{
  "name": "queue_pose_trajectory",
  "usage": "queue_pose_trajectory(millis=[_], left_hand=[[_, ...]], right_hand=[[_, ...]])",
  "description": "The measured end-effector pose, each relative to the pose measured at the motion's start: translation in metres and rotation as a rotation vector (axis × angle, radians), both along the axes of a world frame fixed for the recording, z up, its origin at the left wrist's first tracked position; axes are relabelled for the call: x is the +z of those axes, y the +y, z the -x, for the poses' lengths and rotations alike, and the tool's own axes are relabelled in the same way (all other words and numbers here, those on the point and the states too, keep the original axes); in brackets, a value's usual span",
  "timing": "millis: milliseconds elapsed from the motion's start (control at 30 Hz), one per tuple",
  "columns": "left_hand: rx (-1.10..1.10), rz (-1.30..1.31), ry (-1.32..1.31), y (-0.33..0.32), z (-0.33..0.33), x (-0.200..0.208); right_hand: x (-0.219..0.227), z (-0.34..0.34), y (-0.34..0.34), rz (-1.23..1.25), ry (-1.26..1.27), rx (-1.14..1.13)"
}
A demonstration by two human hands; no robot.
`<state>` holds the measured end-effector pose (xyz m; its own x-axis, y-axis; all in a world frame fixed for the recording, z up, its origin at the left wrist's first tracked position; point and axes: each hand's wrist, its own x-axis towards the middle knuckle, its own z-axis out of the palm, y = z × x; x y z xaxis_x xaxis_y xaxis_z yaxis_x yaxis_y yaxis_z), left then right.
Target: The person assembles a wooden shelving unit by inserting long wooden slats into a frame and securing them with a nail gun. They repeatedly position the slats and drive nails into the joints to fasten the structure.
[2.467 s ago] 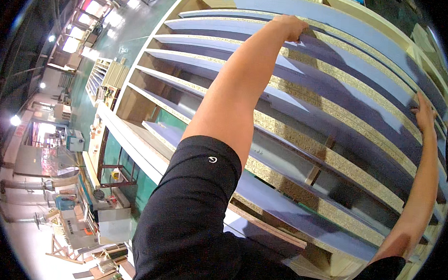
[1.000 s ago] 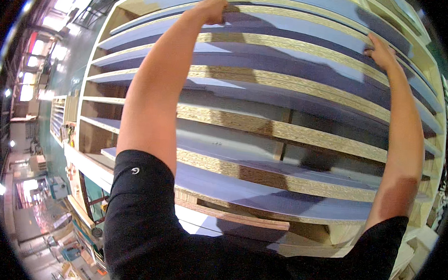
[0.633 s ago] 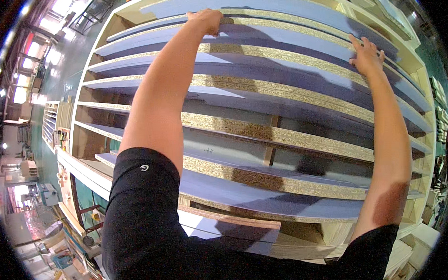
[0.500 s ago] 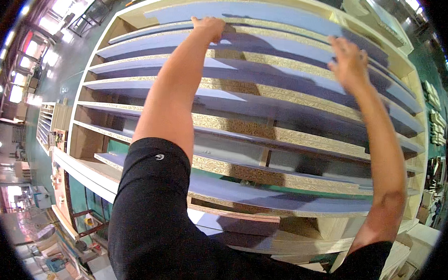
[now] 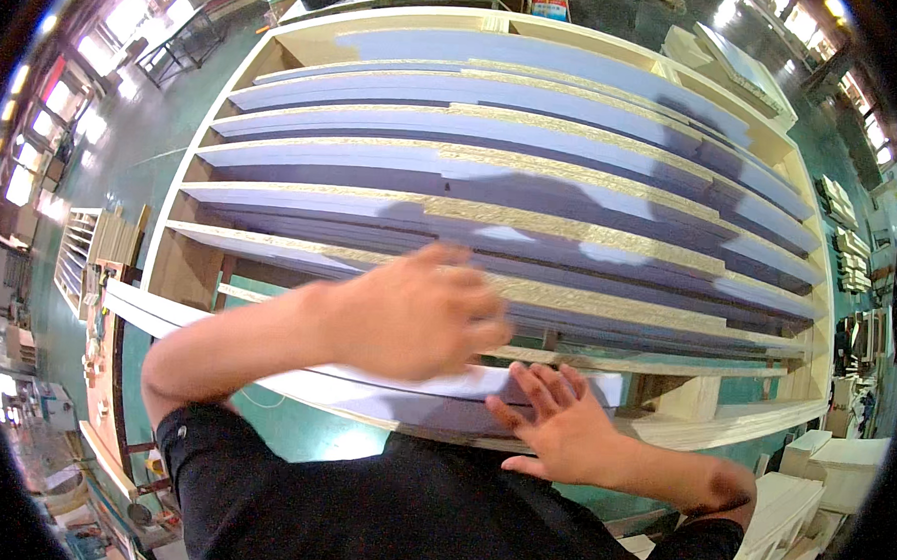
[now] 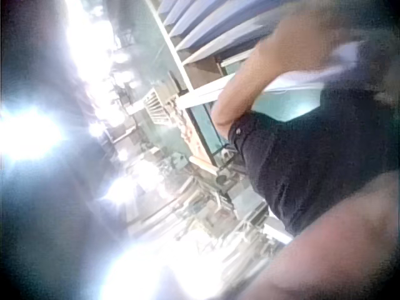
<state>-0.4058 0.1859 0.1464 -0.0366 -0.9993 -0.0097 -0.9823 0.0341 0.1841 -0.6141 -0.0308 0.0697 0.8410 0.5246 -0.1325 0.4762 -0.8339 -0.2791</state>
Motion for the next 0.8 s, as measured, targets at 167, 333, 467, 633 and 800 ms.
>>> queue_pose_trajectory(millis=[167, 333, 467, 633, 800], left_hand=[[0.275, -0.196, 0.07, 0.153, 0.044, -0.023], [0.688, -0.219, -0.116, 0.263, 0.046, -0.074], [0.686, -0.073, 0.015, 0.298, 0.032, -0.097], [0.654, -0.093, 0.07, 0.31, 0.031, -0.097], [0.564, -0.048, 0.025, 0.317, 0.026, -0.099]], right_hand=[[-0.012, 0.009, 0.035, 0.069, -0.074, -0.189], [-0.028, 0.018, 0.049, -0.031, -0.174, -0.345], [-0.029, 0.014, 0.046, -0.138, -0.173, -0.366], [-0.023, 0.01, 0.054, -0.184, -0.151, -0.41], [-0.022, 0.017, 0.048, -0.181, -0.186, -0.379]])
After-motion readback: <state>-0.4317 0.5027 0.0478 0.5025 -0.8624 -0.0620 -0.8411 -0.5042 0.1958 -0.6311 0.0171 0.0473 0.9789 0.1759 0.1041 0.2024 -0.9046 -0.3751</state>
